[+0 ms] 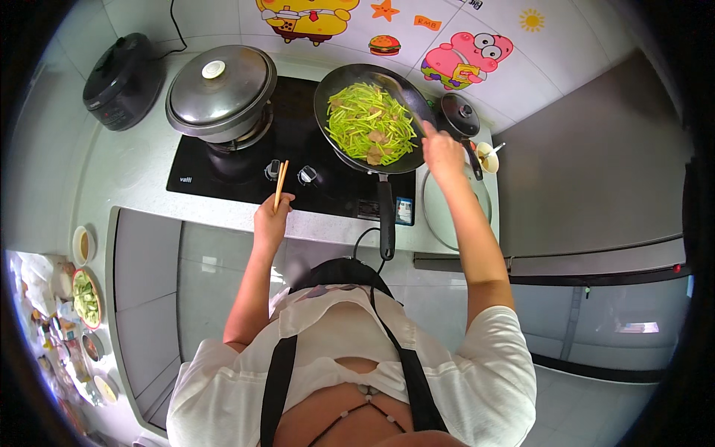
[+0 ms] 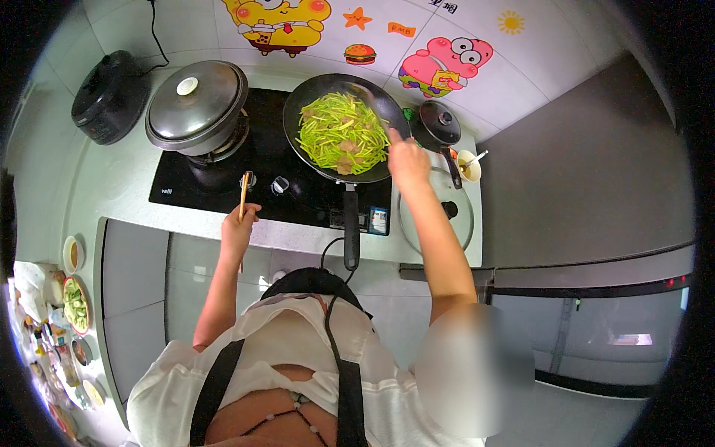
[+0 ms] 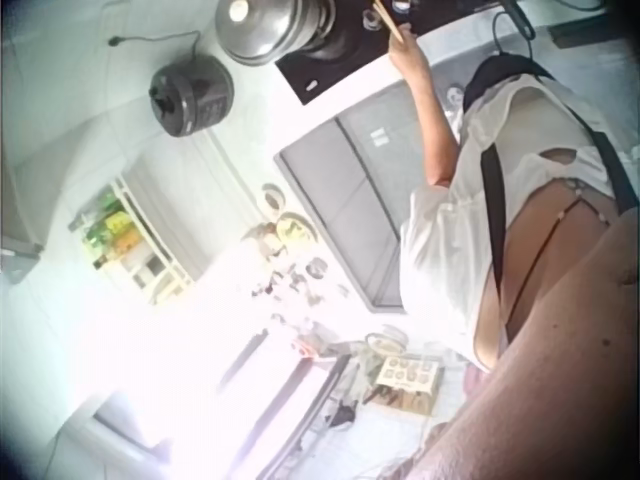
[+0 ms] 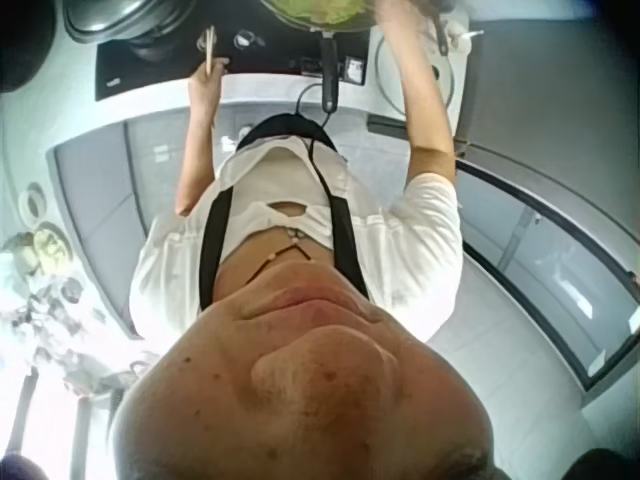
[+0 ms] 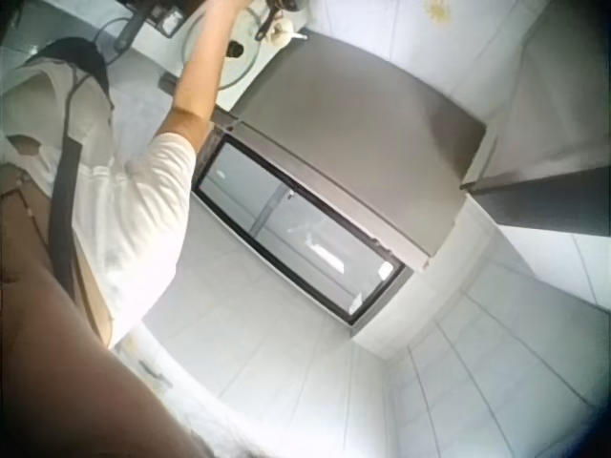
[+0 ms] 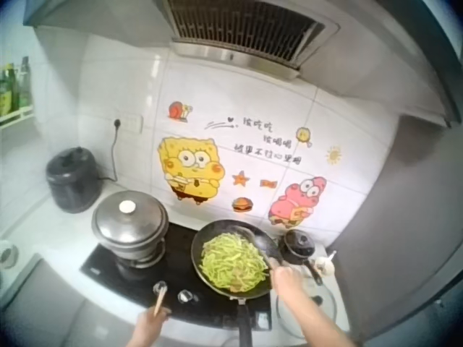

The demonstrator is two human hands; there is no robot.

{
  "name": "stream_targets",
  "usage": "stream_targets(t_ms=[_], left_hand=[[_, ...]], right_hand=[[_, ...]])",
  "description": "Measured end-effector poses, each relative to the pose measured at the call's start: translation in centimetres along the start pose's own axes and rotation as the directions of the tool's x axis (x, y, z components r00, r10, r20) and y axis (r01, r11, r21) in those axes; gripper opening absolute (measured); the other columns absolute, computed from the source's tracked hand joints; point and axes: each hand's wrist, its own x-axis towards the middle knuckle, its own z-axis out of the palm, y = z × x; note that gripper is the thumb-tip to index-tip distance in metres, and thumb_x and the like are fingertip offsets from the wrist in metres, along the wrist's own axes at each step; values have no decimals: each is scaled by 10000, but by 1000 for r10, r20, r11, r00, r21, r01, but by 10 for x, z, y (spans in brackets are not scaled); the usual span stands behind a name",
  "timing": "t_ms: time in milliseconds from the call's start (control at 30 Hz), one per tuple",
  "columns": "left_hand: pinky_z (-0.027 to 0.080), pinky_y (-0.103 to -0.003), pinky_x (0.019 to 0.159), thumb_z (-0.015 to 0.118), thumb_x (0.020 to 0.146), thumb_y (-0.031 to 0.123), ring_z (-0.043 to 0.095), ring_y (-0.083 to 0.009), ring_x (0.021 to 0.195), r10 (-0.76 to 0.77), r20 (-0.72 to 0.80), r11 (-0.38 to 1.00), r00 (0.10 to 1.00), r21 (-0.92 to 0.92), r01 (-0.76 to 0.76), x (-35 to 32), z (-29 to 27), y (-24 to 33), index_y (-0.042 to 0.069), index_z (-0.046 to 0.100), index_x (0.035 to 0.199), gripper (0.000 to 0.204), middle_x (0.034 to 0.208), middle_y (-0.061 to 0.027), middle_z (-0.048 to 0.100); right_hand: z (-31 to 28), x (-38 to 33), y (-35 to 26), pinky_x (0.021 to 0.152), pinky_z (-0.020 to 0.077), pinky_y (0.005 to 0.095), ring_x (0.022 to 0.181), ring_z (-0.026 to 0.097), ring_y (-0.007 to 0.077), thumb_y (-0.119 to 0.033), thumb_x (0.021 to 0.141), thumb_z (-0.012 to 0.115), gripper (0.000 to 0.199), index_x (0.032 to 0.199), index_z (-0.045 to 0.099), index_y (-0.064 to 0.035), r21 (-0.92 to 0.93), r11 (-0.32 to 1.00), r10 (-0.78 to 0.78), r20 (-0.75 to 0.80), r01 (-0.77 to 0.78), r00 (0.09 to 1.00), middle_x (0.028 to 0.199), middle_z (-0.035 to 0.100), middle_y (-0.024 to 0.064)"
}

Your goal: The person stir-fries vegetables in a pan using a ladle and chopsticks, then pours oil from a bottle into the pan.

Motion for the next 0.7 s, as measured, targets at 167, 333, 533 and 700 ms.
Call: stream_targets(t_ms=[167, 333, 533, 700], left_hand=[[422, -257, 578, 506, 843, 142, 533, -127, 606, 6, -29, 1000, 1000, 24, -5, -7, -4, 0, 20, 627, 888, 178, 647, -60, 568], [423, -266, 576, 510, 844, 149, 535, -135, 602, -32, -80, 998, 996, 45, 36, -17, -8, -4, 24, 628, 891, 178, 643, -68, 568], [426, -267, 578, 521, 839, 152, 543, -139, 604, -7, -77, 999, 997, 37, 10, -21, 0, -2, 37, 633, 893, 170, 640, -73, 571], [433, -275, 580, 514, 838, 140, 551, -142, 607, -4, -104, 996, 995, 85, 13, -28, -2, 1, 28, 633, 900, 175, 653, -84, 584]], right_hand=[[9, -33, -28, 568, 492, 424, 630, 607, 329, -258, 821, 540, 388, 1203, 494, -211, 65, 989, -141, 120, 134, 983, 724, 592, 154], [-6, -64, 6, 517, 472, 423, 573, 589, 325, -254, 816, 546, 356, 1171, 522, -233, 160, 977, -151, 40, 143, 988, 668, 577, 135], [22, -30, 2, 580, 474, 455, 642, 595, 356, -253, 823, 528, 350, 1171, 521, -217, 263, 965, 9, -33, 0, 999, 704, 599, 165], [38, -24, -1, 670, 471, 446, 751, 595, 362, -289, 822, 532, 352, 1165, 532, -211, 432, 902, -42, 46, 18, 998, 793, 618, 178]])
